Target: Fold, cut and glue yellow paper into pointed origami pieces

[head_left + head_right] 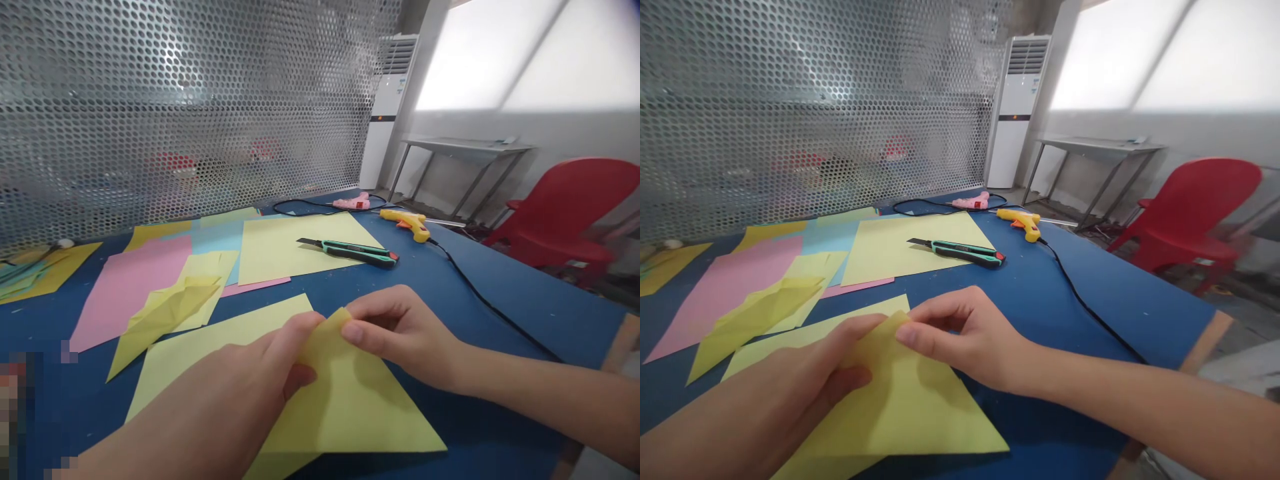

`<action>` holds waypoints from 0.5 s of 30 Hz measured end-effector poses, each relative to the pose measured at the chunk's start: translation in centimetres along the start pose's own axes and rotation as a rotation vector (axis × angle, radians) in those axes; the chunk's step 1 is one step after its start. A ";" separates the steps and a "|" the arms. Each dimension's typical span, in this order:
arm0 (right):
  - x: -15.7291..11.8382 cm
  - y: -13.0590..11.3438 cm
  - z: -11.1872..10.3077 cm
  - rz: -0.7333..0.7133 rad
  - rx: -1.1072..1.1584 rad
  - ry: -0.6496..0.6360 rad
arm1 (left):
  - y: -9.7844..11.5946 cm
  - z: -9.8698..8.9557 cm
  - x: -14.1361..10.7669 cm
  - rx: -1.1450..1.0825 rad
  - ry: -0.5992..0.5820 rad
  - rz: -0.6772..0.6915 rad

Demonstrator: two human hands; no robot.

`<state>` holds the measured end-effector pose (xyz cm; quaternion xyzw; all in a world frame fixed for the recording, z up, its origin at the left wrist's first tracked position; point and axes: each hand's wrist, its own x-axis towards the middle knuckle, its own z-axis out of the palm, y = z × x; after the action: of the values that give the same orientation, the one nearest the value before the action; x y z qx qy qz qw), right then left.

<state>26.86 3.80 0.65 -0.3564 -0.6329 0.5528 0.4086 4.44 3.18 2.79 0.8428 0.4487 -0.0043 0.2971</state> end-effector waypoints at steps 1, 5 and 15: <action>0.0 0.0 0.0 0.016 0.002 -0.007 | 0.0 0.0 0.1 0.001 -0.007 0.011; 0.0 0.2 -0.2 0.084 0.028 0.011 | 0.2 0.2 0.2 0.019 0.003 0.006; 0.1 -0.6 0.2 0.136 0.207 0.092 | 0.8 0.3 0.2 0.067 0.054 -0.027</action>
<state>26.65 3.79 1.22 -0.3795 -0.5273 0.6246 0.4334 5.24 2.82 2.92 0.8459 0.4676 -0.0008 0.2566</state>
